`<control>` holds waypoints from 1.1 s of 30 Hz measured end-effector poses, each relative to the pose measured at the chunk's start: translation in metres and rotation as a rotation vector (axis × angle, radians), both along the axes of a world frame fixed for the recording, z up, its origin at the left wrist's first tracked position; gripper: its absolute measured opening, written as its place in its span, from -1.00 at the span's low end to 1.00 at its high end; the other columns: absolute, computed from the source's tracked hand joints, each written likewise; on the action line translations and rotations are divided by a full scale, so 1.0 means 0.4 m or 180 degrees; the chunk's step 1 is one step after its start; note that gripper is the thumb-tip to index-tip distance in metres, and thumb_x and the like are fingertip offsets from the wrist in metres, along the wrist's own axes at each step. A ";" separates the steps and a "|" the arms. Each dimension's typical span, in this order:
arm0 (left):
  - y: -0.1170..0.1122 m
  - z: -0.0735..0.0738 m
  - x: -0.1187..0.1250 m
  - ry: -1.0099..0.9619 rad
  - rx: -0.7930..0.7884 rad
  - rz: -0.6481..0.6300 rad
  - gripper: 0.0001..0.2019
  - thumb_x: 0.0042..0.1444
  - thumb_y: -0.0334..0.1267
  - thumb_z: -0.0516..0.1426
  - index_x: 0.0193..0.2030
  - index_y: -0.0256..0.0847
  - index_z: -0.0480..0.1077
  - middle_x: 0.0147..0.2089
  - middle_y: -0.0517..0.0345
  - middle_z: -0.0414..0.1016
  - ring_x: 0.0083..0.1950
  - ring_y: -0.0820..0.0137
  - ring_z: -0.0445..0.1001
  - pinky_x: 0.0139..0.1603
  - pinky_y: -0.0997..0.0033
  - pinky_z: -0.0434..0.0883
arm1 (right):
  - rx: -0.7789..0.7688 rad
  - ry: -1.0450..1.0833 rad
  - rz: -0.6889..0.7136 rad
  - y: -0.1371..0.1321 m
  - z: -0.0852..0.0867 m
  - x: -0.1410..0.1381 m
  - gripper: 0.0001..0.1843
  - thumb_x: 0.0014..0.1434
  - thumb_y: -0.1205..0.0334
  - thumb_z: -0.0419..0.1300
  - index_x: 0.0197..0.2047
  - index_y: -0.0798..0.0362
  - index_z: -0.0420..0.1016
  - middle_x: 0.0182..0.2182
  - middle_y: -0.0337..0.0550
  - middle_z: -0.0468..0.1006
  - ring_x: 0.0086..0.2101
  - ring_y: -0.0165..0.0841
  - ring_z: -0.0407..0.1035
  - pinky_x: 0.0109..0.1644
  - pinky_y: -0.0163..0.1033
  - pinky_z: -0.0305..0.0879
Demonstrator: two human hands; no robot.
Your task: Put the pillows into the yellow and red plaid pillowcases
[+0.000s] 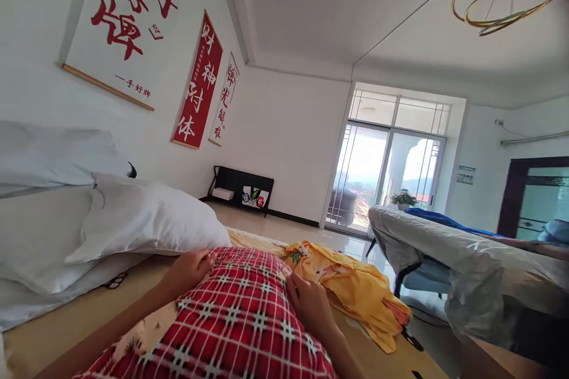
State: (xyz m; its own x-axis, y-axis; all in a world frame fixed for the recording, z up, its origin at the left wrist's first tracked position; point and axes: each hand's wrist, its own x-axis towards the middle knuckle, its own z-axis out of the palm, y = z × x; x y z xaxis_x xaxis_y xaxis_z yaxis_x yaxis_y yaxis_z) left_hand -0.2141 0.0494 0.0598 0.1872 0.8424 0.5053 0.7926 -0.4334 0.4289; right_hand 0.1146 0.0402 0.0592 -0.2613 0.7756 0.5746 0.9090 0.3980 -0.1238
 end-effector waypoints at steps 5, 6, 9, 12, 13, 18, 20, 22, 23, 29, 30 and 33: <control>-0.047 -0.231 -0.029 -0.0312 -0.1044 -0.0650 -0.43 0.19 0.26 -0.20 -0.57 -0.19 0.12 -0.53 0.20 0.26 -0.41 0.37 0.25 -0.34 0.42 0.17 | -0.0376 -0.0045 0.0643 -0.077 -0.276 -0.013 -0.61 0.37 0.13 -0.18 -0.27 -0.07 0.44 -0.49 -0.14 0.59 -0.51 -0.28 0.46 -0.45 -0.27 0.09; -0.053 -0.250 -0.032 -0.0478 -0.1050 -0.0596 -0.42 0.18 0.28 -0.21 -0.57 -0.19 0.08 -0.54 0.21 0.21 -0.42 0.39 0.22 -0.33 0.42 0.16 | -0.0396 0.0070 0.0656 -0.092 -0.296 -0.007 -0.61 0.37 0.14 -0.20 -0.29 -0.06 0.42 -0.48 -0.13 0.59 -0.49 -0.28 0.47 -0.44 -0.27 0.12; -0.056 -0.229 -0.025 -0.0555 -0.0934 -0.0307 -0.44 0.14 0.26 -0.14 -0.60 -0.19 0.04 -0.57 0.23 0.09 -0.45 0.42 0.14 -0.37 0.42 0.09 | -0.0588 0.0147 0.0720 -0.132 -0.269 0.009 -0.65 0.37 0.08 -0.13 -0.35 -0.04 0.37 -0.38 -0.14 0.59 -0.38 -0.29 0.49 -0.34 -0.29 0.21; -0.044 -0.137 0.010 -0.0374 -0.0637 -0.0134 -0.49 0.10 0.16 -0.07 -0.66 -0.19 -0.01 -0.62 0.24 -0.01 -0.51 0.46 0.06 -0.42 0.40 -0.02 | -0.0763 -0.0160 0.0714 -0.139 -0.181 0.013 -0.68 0.35 0.03 -0.05 -0.35 -0.03 0.35 -0.35 -0.15 0.58 -0.38 -0.31 0.46 -0.33 -0.29 0.20; -0.040 -0.100 0.025 -0.0398 -0.0461 -0.0113 -0.50 0.10 0.12 -0.07 -0.67 -0.19 -0.04 -0.63 0.24 -0.04 -0.52 0.47 0.03 -0.42 0.40 -0.04 | -0.0704 -0.0228 0.0705 -0.133 -0.149 0.012 -0.68 0.35 0.05 -0.07 -0.36 -0.02 0.34 -0.37 -0.15 0.57 -0.40 -0.32 0.44 -0.35 -0.29 0.18; -0.026 0.084 0.083 -0.1039 0.0632 0.0060 -0.53 0.13 0.06 -0.12 -0.66 -0.18 -0.11 -0.64 0.25 -0.12 -0.54 0.50 -0.02 -0.44 0.42 0.00 | 0.0760 0.0436 0.0600 -0.132 -0.023 -0.008 -0.61 0.39 0.12 -0.16 -0.47 -0.03 0.20 -0.55 -0.19 0.44 -0.53 -0.38 0.32 -0.45 -0.31 0.13; -0.023 0.132 0.083 -0.1138 0.0943 0.0049 -0.52 0.15 0.06 -0.12 -0.66 -0.18 -0.11 -0.66 0.25 -0.10 -0.53 0.50 -0.01 -0.45 0.44 0.02 | 0.1375 0.0310 0.0730 -0.173 -0.035 -0.050 -0.65 0.37 0.20 -0.12 -0.48 -0.04 0.21 -0.58 -0.22 0.40 -0.56 -0.39 0.26 -0.45 -0.30 0.13; -0.016 0.148 0.067 -0.0791 0.0816 -0.0313 -0.51 0.16 0.07 -0.10 -0.66 -0.19 -0.09 -0.66 0.25 -0.07 -0.54 0.51 -0.01 -0.46 0.45 0.04 | 0.1826 -0.0152 0.0989 -0.221 -0.100 -0.112 -0.69 0.32 0.32 -0.06 -0.47 -0.04 0.25 -0.59 -0.22 0.40 -0.53 -0.37 0.26 -0.36 -0.25 0.19; -0.012 0.144 0.051 -0.0430 0.0502 -0.0621 -0.50 0.15 0.07 -0.07 -0.67 -0.20 -0.06 -0.65 0.26 -0.04 -0.54 0.51 0.00 -0.47 0.46 0.04 | 0.2046 -0.0333 0.1171 -0.240 -0.143 -0.143 -0.69 0.30 0.38 -0.05 -0.48 -0.03 0.26 -0.60 -0.23 0.39 -0.52 -0.36 0.26 -0.31 -0.23 0.20; -0.032 0.015 -0.161 0.0120 -0.1382 -0.1048 -0.60 0.08 0.13 0.08 -0.27 -0.19 0.47 -0.36 0.16 0.48 -0.32 0.36 0.39 -0.29 0.51 0.31 | -0.0491 0.0218 0.2304 -0.182 -0.224 -0.096 -0.77 0.29 0.00 0.11 -0.24 -0.04 0.43 -0.36 -0.29 0.55 -0.32 -0.44 0.40 -0.21 -0.38 0.28; -0.052 -0.018 -0.208 -0.0276 -0.1256 -0.0635 -0.56 0.05 0.17 0.07 -0.18 -0.16 0.48 -0.28 0.13 0.53 -0.23 0.29 0.45 -0.20 0.47 0.36 | -0.0870 0.0573 0.1766 -0.135 -0.202 -0.051 -0.75 0.29 -0.01 0.09 -0.20 -0.04 0.45 -0.29 -0.26 0.56 -0.27 -0.41 0.41 -0.16 -0.34 0.29; -0.143 -0.137 -0.325 -0.1205 -0.0696 0.0875 -0.45 -0.14 0.31 0.08 -0.18 -0.03 0.49 -0.10 0.14 0.59 -0.03 0.11 0.50 -0.07 0.31 0.43 | -0.1056 0.1212 0.0055 0.034 -0.151 0.087 -0.66 0.21 -0.04 0.09 -0.10 -0.01 0.48 -0.06 -0.08 0.53 -0.04 -0.25 0.37 0.10 -0.14 0.23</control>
